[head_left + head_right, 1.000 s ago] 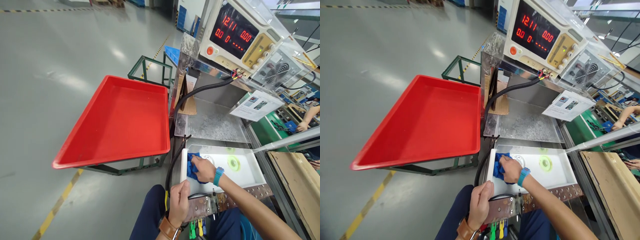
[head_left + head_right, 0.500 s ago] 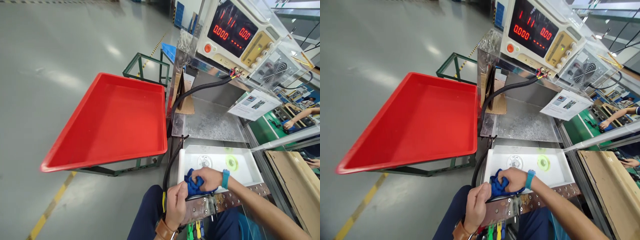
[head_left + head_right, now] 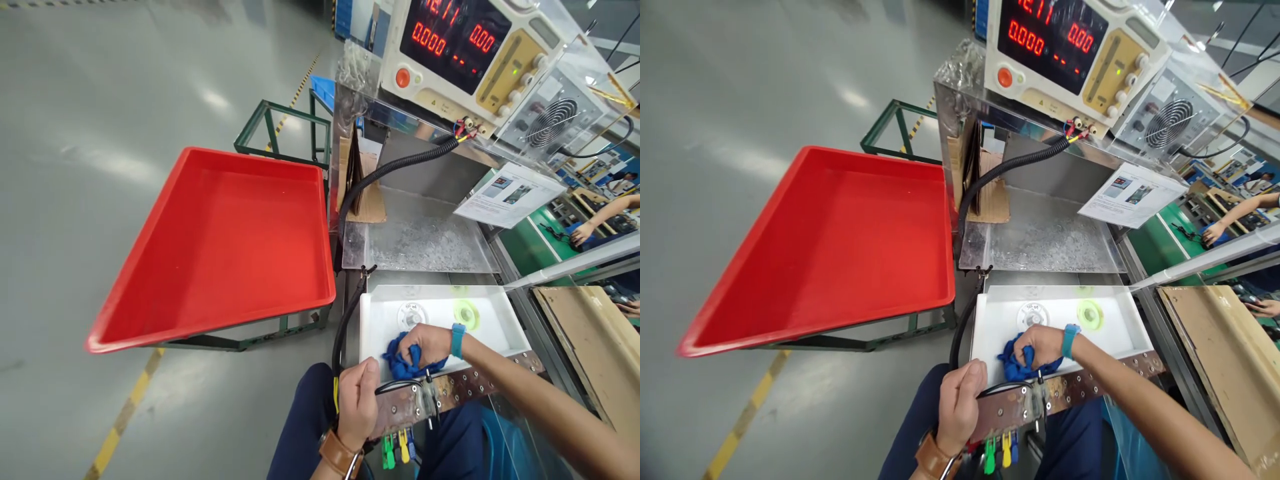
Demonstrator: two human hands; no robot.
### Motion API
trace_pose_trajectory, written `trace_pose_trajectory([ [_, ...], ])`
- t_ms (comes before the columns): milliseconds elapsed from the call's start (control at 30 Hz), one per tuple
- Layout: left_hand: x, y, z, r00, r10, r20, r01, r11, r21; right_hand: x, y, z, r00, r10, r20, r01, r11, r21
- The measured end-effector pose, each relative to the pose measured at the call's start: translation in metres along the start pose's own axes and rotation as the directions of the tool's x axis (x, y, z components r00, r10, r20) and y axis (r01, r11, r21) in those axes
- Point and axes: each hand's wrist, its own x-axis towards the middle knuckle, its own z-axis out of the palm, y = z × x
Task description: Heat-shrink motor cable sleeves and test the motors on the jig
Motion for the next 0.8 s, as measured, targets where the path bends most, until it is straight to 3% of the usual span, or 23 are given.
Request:
trace_pose_trajectory([
  [67,0.000,-0.002,0.000,1.000,0.004,0.031,-0.002,0.999,-0.048,-0.020,0.010,-0.005,0.993,0.110,-0.033,-0.110,0.994,-0.007],
  [133,0.000,-0.004,0.001,0.999,0.007,0.040,-0.003,0.996,-0.088,-0.048,0.024,-0.010,0.973,0.201,-0.117,-0.214,0.970,-0.119],
  [233,0.000,-0.002,0.001,0.999,0.012,0.032,-0.008,0.995,-0.101,-0.098,0.038,-0.022,0.905,0.347,-0.246,-0.415,0.847,-0.332],
  [333,0.000,0.000,0.001,0.999,0.022,0.041,-0.018,0.995,-0.100,-0.123,0.025,-0.041,0.847,0.393,-0.357,-0.519,0.757,-0.397],
  [400,0.000,0.000,0.000,0.998,0.038,0.052,-0.033,0.995,-0.089,-0.107,0.001,-0.047,0.861,0.307,-0.405,-0.471,0.782,-0.408],
  [500,-0.002,-0.003,-0.003,0.997,0.045,0.055,-0.041,0.997,-0.071,-0.040,-0.034,-0.039,0.940,0.054,-0.336,-0.208,0.873,-0.441],
  [567,-0.003,-0.005,-0.005,0.997,0.037,0.065,-0.033,0.998,-0.062,0.008,-0.041,-0.028,0.986,-0.112,-0.125,0.057,0.925,-0.375],
  [633,-0.004,-0.007,-0.007,0.997,0.039,0.073,-0.035,0.998,-0.061,0.037,-0.027,-0.019,0.989,-0.150,0.015,0.146,0.929,-0.339],
  [700,-0.003,-0.008,-0.008,0.997,0.040,0.070,-0.034,0.996,-0.076,0.036,0.001,-0.013,0.991,-0.131,0.042,0.137,0.925,-0.355],
  [800,-0.003,-0.007,-0.008,0.999,0.021,0.044,-0.015,0.991,-0.134,-0.020,0.042,-0.018,0.999,-0.005,-0.043,-0.012,0.919,-0.394],
])
